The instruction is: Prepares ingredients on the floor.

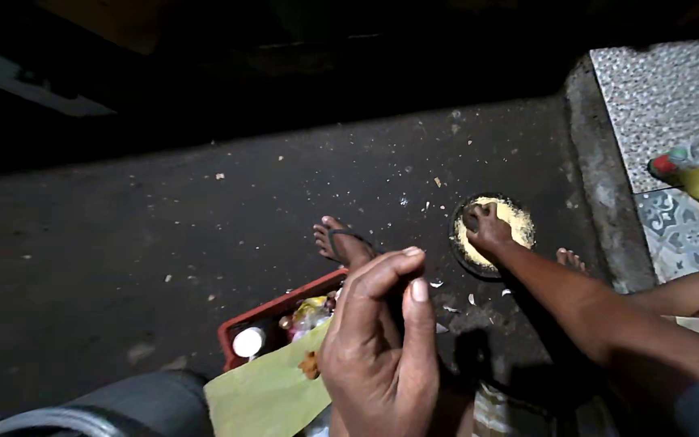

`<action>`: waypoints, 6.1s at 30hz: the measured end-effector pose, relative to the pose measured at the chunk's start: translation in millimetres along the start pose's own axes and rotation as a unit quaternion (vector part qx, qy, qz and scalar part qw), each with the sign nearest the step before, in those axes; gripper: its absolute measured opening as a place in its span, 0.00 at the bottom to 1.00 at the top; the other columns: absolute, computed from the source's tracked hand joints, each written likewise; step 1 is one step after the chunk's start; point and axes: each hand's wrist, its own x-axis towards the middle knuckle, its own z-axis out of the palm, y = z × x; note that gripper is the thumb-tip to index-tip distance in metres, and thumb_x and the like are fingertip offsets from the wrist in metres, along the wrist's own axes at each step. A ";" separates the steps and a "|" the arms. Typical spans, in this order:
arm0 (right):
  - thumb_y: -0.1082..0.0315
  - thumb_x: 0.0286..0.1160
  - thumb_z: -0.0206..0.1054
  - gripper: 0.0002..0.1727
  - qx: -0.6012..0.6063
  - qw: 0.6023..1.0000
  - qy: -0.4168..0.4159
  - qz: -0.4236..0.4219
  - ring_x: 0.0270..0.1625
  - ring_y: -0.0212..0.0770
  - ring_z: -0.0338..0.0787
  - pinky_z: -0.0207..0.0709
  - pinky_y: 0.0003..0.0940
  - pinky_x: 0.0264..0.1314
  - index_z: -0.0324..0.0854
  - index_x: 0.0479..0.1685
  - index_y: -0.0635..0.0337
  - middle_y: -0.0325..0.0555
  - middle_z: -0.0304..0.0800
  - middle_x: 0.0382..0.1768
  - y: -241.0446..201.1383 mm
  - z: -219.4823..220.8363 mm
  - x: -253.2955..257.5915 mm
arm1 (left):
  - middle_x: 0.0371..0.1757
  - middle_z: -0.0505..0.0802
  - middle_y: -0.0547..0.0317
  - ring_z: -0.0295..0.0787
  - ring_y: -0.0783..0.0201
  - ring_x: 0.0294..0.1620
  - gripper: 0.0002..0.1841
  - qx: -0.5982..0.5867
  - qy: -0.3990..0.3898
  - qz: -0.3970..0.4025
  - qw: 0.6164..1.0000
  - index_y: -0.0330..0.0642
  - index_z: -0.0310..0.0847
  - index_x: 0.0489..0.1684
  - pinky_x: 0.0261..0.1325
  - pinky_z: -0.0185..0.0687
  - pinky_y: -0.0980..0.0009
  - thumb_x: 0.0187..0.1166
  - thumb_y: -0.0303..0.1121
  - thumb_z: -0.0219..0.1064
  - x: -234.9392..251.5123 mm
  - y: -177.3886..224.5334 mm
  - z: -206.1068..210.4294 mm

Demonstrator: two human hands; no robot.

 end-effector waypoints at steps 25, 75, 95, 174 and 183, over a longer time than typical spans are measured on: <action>0.50 0.73 0.74 0.36 -0.031 0.999 -0.023 -0.023 0.53 0.69 0.91 0.86 0.65 0.50 0.72 0.83 0.42 0.66 0.62 0.86 -0.3 -0.9 -6.9 | 0.55 0.92 0.72 0.91 0.73 0.51 0.09 0.000 0.011 0.002 1.000 0.49 0.83 0.59 0.56 0.91 0.74 0.87 0.34 0.62 -0.3 0.0 -5.8; 0.55 0.72 0.77 0.33 -0.064 0.989 -0.080 -0.107 0.61 0.71 0.86 0.83 0.68 0.53 0.76 0.80 0.36 0.58 0.62 0.88 5.6 14.8 -26.0 | 0.56 0.91 0.70 0.91 0.73 0.52 0.11 0.018 -0.006 0.005 1.000 0.44 0.82 0.61 0.55 0.90 0.73 0.86 0.31 0.62 7.5 -2.4 12.9; 0.63 0.72 0.75 0.34 -0.145 0.943 -0.205 -0.217 0.64 0.74 0.84 0.81 0.70 0.58 0.74 0.82 0.45 0.65 0.62 0.86 18.0 11.2 -63.3 | 0.58 0.90 0.67 0.90 0.74 0.50 0.12 0.034 -0.024 0.005 0.999 0.40 0.81 0.63 0.52 0.91 0.74 0.86 0.29 0.61 6.5 -4.2 18.7; 0.51 0.65 0.80 0.38 0.044 0.985 -0.164 -0.036 0.68 0.74 0.83 0.79 0.74 0.61 0.75 0.80 0.45 0.68 0.62 0.85 45.2 -18.2 -23.2 | 0.53 0.92 0.62 0.90 0.74 0.50 0.12 0.078 -0.052 0.018 0.995 0.34 0.82 0.58 0.53 0.89 0.76 0.87 0.32 0.60 13.8 -7.6 33.9; 0.48 0.70 0.75 0.34 0.040 0.997 -0.059 -0.026 0.63 0.64 0.88 0.86 0.63 0.55 0.76 0.79 0.37 0.58 0.63 0.86 40.3 -1.0 -13.6 | 0.53 0.92 0.64 0.90 0.74 0.50 0.11 0.067 -0.072 0.011 0.995 0.36 0.82 0.57 0.52 0.89 0.77 0.87 0.32 0.61 7.4 -9.6 35.3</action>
